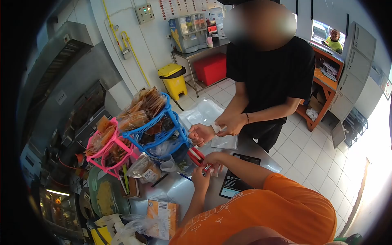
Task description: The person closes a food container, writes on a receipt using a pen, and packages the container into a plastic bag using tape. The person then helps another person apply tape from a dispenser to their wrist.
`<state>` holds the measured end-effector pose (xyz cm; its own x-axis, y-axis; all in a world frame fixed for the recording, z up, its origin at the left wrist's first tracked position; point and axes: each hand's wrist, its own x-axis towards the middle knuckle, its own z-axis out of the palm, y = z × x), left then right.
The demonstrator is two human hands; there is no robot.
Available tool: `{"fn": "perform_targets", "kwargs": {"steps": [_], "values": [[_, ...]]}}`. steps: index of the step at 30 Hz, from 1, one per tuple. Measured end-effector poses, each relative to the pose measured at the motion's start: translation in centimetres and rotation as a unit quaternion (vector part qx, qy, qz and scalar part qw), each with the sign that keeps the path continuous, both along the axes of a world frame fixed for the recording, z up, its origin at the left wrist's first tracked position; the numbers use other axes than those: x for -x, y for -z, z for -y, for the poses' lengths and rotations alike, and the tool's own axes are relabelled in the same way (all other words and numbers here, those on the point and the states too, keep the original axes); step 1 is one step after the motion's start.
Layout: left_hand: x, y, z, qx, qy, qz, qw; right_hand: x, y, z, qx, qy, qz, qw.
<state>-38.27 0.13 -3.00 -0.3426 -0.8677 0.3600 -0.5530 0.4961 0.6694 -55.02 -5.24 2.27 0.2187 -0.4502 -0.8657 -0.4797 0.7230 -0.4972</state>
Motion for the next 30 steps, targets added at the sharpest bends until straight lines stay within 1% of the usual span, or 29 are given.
{"fn": "perform_targets", "kwargs": {"steps": [3, 4, 7, 8, 9, 10, 11, 13, 17, 20, 23, 25, 28, 30], "values": [[-0.2, 0.2, 0.3, 0.011, -0.004, 0.016, 1.0, -0.6, -1.5, -1.8, 0.078, 0.032, -0.012, 0.996], [-0.2, 0.0, 0.3, 0.012, -0.006, 0.015, 1.0, -0.8, -1.4, -2.2, 0.073, 0.059, -0.014, 0.995], [0.2, -1.0, 0.0, 0.015, -0.017, 0.007, 1.0, -0.2, -0.5, -3.4, 0.177, 0.091, 0.006, 0.98], [0.1, 0.0, 0.5, 0.034, -0.018, 0.015, 0.999, -0.5, -1.7, -5.1, 0.233, 0.131, 0.021, 0.963], [0.1, -0.8, 0.3, 0.02, -0.015, 0.009, 1.0, -0.4, -1.2, -6.0, 0.261, 0.157, 0.027, 0.952], [0.0, -0.1, 0.6, 0.033, -0.02, 0.011, 0.999, -0.3, -0.7, -6.9, 0.289, 0.182, 0.033, 0.939], [0.0, -0.9, 0.3, 0.052, -0.019, 0.0, 0.998, -1.0, -2.9, -8.7, 0.296, 0.209, 0.052, 0.931], [-0.1, 0.3, 0.5, 0.022, -0.029, 0.019, 0.999, -0.8, -1.2, -10.7, 0.311, 0.273, 0.08, 0.907], [-0.1, -0.5, 0.1, 0.021, -0.04, 0.008, 0.999, -0.8, 2.5, -12.5, 0.243, 0.358, 0.116, 0.894], [0.0, 0.1, 0.4, 0.006, -0.035, -0.008, 0.999, -1.3, 3.3, -12.8, 0.192, 0.391, 0.134, 0.89], [0.1, -0.5, 0.1, -0.019, -0.036, -0.002, 0.999, -1.4, 3.9, -12.5, 0.129, 0.42, 0.168, 0.883], [0.2, -0.4, 0.1, -0.019, -0.039, 0.001, 0.999, -1.7, 4.8, -11.7, 0.084, 0.433, 0.197, 0.876], [0.1, -0.1, 0.3, -0.018, -0.036, 0.006, 0.999, -2.6, 5.5, -10.5, 0.027, 0.46, 0.209, 0.862], [0.0, -0.1, 0.4, -0.017, -0.034, 0.009, 0.999, -3.1, 5.9, -10.0, 0.01, 0.461, 0.227, 0.858]]}}
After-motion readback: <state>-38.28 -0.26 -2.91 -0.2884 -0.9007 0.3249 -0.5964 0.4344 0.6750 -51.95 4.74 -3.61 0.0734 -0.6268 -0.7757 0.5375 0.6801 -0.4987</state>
